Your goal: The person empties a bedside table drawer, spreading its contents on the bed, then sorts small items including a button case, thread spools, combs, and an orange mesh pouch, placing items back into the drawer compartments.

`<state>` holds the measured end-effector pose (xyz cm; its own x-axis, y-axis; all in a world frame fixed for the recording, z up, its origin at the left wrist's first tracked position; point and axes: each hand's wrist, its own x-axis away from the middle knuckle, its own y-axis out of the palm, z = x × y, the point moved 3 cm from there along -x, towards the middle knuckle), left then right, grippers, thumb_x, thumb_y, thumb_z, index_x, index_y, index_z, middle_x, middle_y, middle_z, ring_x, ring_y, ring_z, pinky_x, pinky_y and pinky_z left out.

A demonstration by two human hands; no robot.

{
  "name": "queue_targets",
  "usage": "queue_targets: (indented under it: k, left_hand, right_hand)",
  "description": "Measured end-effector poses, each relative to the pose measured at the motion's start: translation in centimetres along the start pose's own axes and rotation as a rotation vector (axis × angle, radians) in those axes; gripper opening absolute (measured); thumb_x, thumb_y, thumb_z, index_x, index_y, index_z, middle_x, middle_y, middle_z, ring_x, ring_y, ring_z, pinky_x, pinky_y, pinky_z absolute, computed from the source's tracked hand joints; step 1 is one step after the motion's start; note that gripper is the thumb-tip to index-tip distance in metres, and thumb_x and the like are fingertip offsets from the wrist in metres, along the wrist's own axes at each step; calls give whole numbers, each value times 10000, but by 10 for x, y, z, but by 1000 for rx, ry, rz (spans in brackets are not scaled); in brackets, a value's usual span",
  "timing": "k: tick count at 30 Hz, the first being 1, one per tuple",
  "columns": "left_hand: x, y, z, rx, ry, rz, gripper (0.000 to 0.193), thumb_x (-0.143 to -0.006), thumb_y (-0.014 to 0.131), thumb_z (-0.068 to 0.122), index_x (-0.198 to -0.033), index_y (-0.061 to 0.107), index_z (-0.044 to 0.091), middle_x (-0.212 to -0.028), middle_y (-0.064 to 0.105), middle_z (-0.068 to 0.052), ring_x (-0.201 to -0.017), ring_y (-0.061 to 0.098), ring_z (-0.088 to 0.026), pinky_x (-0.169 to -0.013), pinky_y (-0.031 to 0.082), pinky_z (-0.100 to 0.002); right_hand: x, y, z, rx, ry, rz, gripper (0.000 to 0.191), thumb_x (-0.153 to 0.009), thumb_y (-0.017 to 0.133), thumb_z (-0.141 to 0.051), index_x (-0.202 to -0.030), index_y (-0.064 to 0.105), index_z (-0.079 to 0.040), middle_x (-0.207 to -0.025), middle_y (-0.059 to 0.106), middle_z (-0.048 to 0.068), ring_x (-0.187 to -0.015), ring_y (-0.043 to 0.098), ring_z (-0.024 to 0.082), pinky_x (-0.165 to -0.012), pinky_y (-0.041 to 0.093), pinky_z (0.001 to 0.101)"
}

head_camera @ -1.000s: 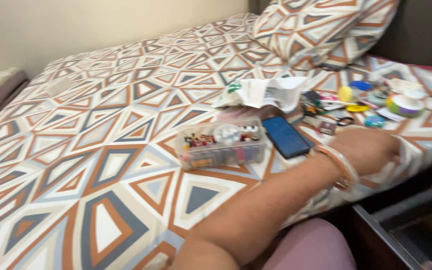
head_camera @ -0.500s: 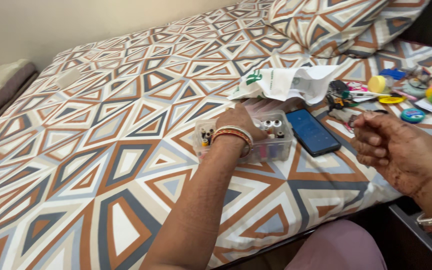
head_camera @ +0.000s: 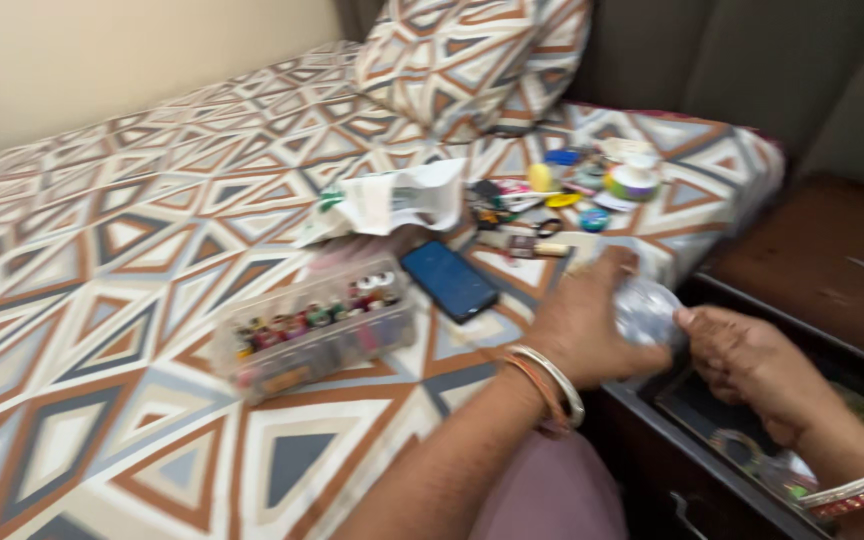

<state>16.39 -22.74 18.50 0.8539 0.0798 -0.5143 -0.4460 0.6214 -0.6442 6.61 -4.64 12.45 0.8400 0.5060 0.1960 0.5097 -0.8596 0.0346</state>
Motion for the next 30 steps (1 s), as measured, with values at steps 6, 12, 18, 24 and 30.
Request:
queue_targets:
  k: [6,12,18,24,30]
  left_hand:
    - [0,129,38,497,165,-86,978,-655,819,473,-1443,513,-18,-1314,678,-199,-1241,655,-316,-1081,508,-416]
    - [-11,262,47,1814,-496,-391,651,-1049,420,586,-1456,506,84,-1392,616,-99,-1284,588,-264,-1094,463,-467]
    - [6,318,49,2224,-647,-614,724,-1057,258,654,-1442,545,112,-1352,653,-122,-1238,620,-309,-993,481,-556]
    - [-5,331,27,2185,-906,-391,661,-1045,299,623,-1311,575,85,-1278,671,-171,-1198,625,-332,-962,532,-498]
    - [-10,331,7,2399,-877,-99,486,-1062,471,489,-1246,562,49,-1292,651,-159,-1250,625,-314,-1044,540,-443]
  right_hand:
    - [26,-118,52,99,135,292,291,-995,581,-377,-962,649,-96,-606,470,-26,-482,301,80,-456,214,261]
    - [49,-177,85,-77,90,284,326,-1024,620,-425,-947,599,-109,-627,387,-92,-482,317,63,-428,245,254]
    - [63,-162,53,1052,-123,686,498,-881,709,-507,-1152,658,-92,-870,759,160,-832,753,317,-748,588,428]
    - [72,-130,20,1212,-153,639,438,-808,737,-513,-1100,698,-189,-872,785,82,-835,770,273,-752,590,418]
    - [57,-115,22,1240,-6,420,393,-859,725,-489,-1184,734,-269,-723,740,158,-714,746,297,-736,597,408]
